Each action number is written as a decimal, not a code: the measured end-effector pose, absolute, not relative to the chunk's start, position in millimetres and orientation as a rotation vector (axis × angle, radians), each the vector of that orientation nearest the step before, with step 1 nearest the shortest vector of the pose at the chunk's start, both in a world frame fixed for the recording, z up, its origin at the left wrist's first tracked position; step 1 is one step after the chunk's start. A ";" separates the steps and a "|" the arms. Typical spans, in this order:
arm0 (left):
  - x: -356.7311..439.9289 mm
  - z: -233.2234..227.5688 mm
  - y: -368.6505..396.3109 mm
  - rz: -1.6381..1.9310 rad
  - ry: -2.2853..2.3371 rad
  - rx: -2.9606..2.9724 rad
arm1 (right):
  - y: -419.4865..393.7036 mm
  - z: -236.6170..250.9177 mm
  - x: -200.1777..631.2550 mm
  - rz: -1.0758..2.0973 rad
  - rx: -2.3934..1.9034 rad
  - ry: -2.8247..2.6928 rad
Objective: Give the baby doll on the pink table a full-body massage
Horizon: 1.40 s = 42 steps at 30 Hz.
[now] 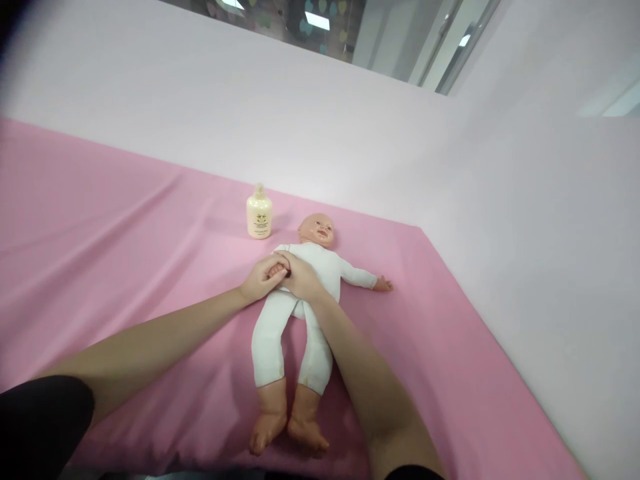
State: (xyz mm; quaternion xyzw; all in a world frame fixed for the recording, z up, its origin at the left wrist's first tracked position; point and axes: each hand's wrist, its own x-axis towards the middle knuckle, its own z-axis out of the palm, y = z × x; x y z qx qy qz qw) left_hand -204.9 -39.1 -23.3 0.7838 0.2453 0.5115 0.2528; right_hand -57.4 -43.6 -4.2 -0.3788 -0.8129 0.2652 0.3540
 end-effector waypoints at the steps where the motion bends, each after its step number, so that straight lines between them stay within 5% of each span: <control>1: -204.6 -23.0 -39.0 1.396 0.687 2.156 | -43.1 -4.7 -57.4 0.682 -0.977 -2.105; 42: -200.9 -27.9 -32.4 1.438 0.752 2.282 | -43.7 -2.6 -59.7 0.658 -0.999 -2.031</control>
